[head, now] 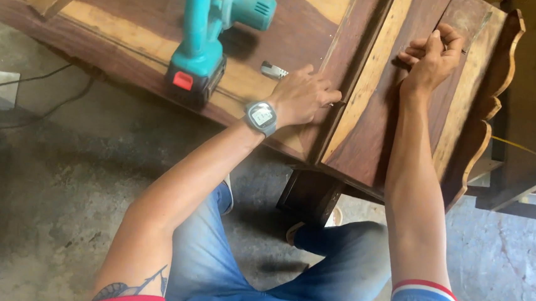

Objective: The person uses a metal rasp to smooth the edges of a wooden furniture piece. They then switch to a piece of sandpaper to sand the surface and edges of the wood, working along the seams and corners.

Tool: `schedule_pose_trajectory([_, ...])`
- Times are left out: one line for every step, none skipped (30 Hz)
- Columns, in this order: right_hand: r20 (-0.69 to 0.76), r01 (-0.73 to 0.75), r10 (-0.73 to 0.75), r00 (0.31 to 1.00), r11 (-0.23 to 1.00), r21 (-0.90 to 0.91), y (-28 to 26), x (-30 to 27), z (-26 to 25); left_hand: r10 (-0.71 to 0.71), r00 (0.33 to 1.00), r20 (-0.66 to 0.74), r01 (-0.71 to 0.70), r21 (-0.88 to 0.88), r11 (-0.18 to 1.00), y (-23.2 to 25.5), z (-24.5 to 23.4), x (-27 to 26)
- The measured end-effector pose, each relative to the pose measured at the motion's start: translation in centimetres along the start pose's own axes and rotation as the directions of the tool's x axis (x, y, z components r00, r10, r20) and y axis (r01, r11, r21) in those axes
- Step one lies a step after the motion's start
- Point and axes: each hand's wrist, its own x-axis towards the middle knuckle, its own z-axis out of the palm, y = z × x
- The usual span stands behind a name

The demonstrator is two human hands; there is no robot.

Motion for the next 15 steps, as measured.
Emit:
schedule_pose_trajectory([0.007, 0.002, -0.002, 1.0, 1.0, -0.001, -0.4, -0.5, 0.0, -0.006, 1.0, -0.004, 0.006, 0.0, 1.0, 0.3, -0.2, -0.3])
schedule_pose_trajectory([0.038, -0.016, 0.017, 0.999, 0.999, -0.034, -0.7, -0.9, -0.1, -0.005, 1.0, 0.027, 0.004, 0.014, 1.0, 0.6, -0.4, -0.6])
schedule_pose_trajectory([0.064, -0.032, 0.036, 0.997, 0.997, -0.068, -1.0, -1.4, -0.2, 0.0, 0.998, 0.06, -0.001, 0.027, 1.0, 0.8, -0.5, -0.9])
schedule_pose_trajectory([0.067, -0.03, 0.035, 0.997, 0.997, -0.069, -1.3, -1.8, -0.1, -0.002, 0.998, 0.057, 0.001, 0.027, 1.0, 0.9, -0.6, -1.3])
schedule_pose_trajectory([0.077, -0.055, 0.061, 0.995, 0.995, -0.078, -1.7, -2.3, -0.1, 0.012, 0.998, 0.055, -0.014, 0.031, 0.999, 1.1, -0.6, -1.6])
schedule_pose_trajectory([0.087, -0.079, 0.087, 0.992, 0.993, -0.088, -2.0, -2.8, -0.2, 0.027, 0.998, 0.053, -0.028, 0.034, 0.999, 1.4, -0.7, -1.9])
schedule_pose_trajectory([0.087, -0.074, 0.082, 0.993, 0.993, -0.091, -2.2, -3.2, -0.3, 0.028, 0.998, 0.048, -0.03, 0.034, 0.999, 1.6, -0.8, -2.2])
schedule_pose_trajectory([0.129, -0.06, 0.073, 0.989, 0.993, -0.102, -2.5, -3.6, -0.5, 0.023, 0.999, 0.045, -0.024, 0.016, 1.0, 1.9, -0.8, -2.5])
schedule_pose_trajectory([0.172, -0.047, 0.066, 0.983, 0.993, -0.109, -2.6, -4.1, -0.6, 0.017, 0.999, 0.043, -0.017, 0.001, 1.0, 2.2, -0.8, -2.8])
schedule_pose_trajectory([0.172, -0.044, 0.063, 0.983, 0.993, -0.11, -2.6, -4.5, -0.8, 0.019, 0.999, 0.04, -0.019, 0.001, 1.0, 2.7, -1.1, -3.2])
schedule_pose_trajectory([0.184, -0.049, 0.066, 0.981, 0.994, -0.098, -2.7, -4.9, -0.9, 0.009, 0.998, 0.07, -0.009, 0.005, 1.0, 3.1, -1.5, -3.6])
schedule_pose_trajectory([0.196, -0.053, 0.069, 0.978, 0.995, -0.085, -2.8, -5.3, -1.0, -0.001, 0.995, 0.1, 0.0, 0.01, 1.0, 3.5, -1.9, -4.0])
schedule_pose_trajectory([0.195, -0.05, 0.065, 0.979, 0.995, -0.085, -2.9, -5.7, -1.1, 0.001, 0.995, 0.097, -0.002, 0.011, 1.0, 3.7, -1.9, -4.3])
schedule_pose_trajectory([0.196, -0.064, 0.082, 0.977, 0.994, -0.094, -3.0, -6.2, -1.3, 0.016, 0.997, 0.079, -0.019, 0.037, 0.999, 3.9, -1.9, -4.7])
schedule_pose_trajectory([0.197, -0.078, 0.097, 0.976, 0.992, -0.102, -3.1, -6.6, -1.4, 0.03, 0.998, 0.061, -0.034, 0.064, 0.997, 4.2, -1.9, -5.0])
